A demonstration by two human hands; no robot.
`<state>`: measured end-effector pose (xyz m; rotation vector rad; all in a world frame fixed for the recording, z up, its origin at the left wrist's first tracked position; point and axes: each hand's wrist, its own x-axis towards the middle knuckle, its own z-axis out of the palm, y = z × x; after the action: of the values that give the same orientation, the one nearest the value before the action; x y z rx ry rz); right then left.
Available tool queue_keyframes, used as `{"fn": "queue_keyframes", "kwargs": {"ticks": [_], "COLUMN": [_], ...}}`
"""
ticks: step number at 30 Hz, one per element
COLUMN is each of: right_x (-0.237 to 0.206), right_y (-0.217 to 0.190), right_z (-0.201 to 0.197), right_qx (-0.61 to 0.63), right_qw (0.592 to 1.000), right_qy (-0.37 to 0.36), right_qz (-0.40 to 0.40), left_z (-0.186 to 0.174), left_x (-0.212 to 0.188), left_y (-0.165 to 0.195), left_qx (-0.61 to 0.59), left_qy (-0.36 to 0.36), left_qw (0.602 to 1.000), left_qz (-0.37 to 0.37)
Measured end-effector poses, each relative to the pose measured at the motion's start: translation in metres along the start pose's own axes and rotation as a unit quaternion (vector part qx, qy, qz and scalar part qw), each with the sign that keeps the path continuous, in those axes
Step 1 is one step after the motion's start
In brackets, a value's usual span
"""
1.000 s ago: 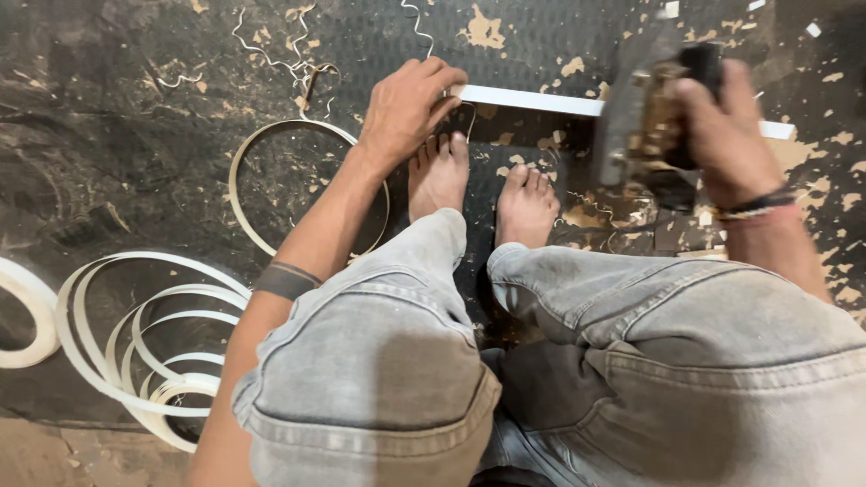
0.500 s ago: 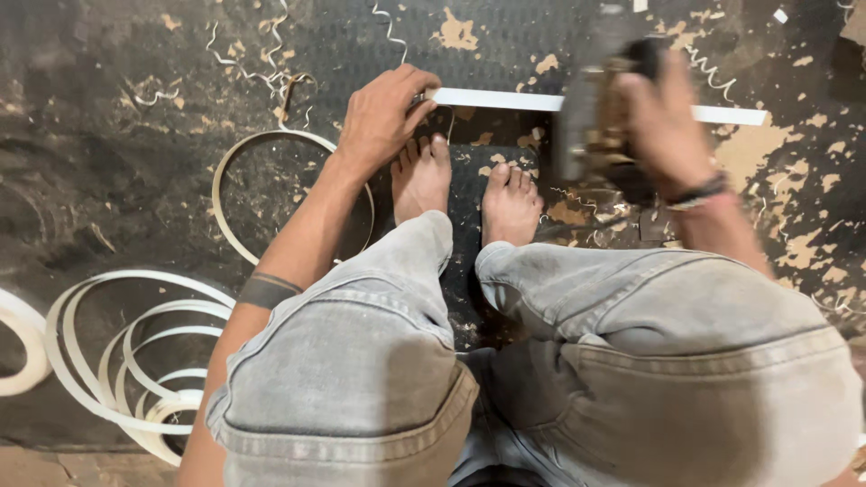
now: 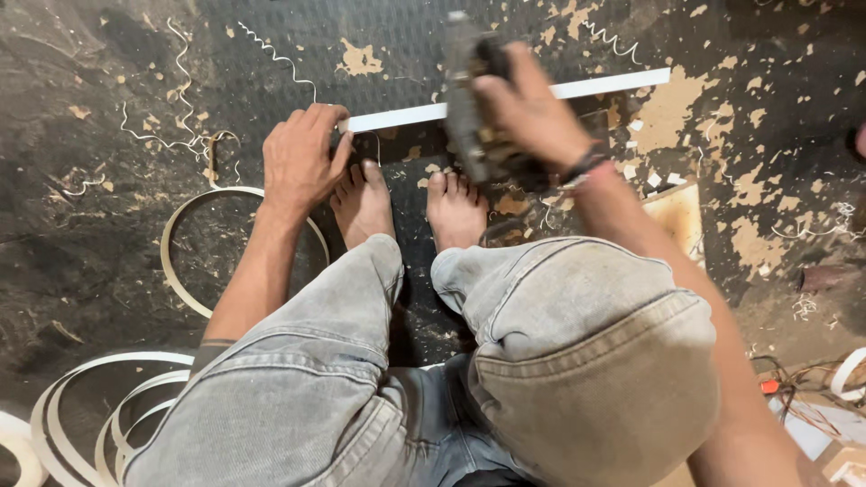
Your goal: The person sits on the workshop floor and hand-planes thin white wood strips laid on the floor, running a hand plane along their edges and repositioning the strips between passes. They align and turn the strips by hand and set a planed strip aside near other finished pieces.
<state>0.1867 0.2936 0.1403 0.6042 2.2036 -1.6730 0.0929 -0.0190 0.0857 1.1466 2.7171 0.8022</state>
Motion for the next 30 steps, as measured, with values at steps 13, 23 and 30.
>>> {"fn": "queue_keyframes", "kwargs": {"ticks": [13, 23, 30], "right_x": [-0.079, -0.208, -0.184], "right_y": [0.123, 0.249, 0.205], "right_z": [-0.237, -0.203, -0.196], "right_qx": [0.282, 0.044, -0.349], "right_qw": [0.932, 0.921, 0.903], "right_qy": [0.199, 0.256, 0.245], "right_qz": [0.107, 0.291, 0.057], "left_z": [0.007, 0.006, 0.013], "left_x": [0.003, 0.009, 0.014], "left_y": [0.009, 0.002, -0.001], "left_qx": [0.029, -0.012, -0.069], "left_qy": [0.002, 0.013, 0.023], "left_qw": [0.999, 0.999, 0.997], "left_qz": [-0.020, 0.027, 0.006]}}
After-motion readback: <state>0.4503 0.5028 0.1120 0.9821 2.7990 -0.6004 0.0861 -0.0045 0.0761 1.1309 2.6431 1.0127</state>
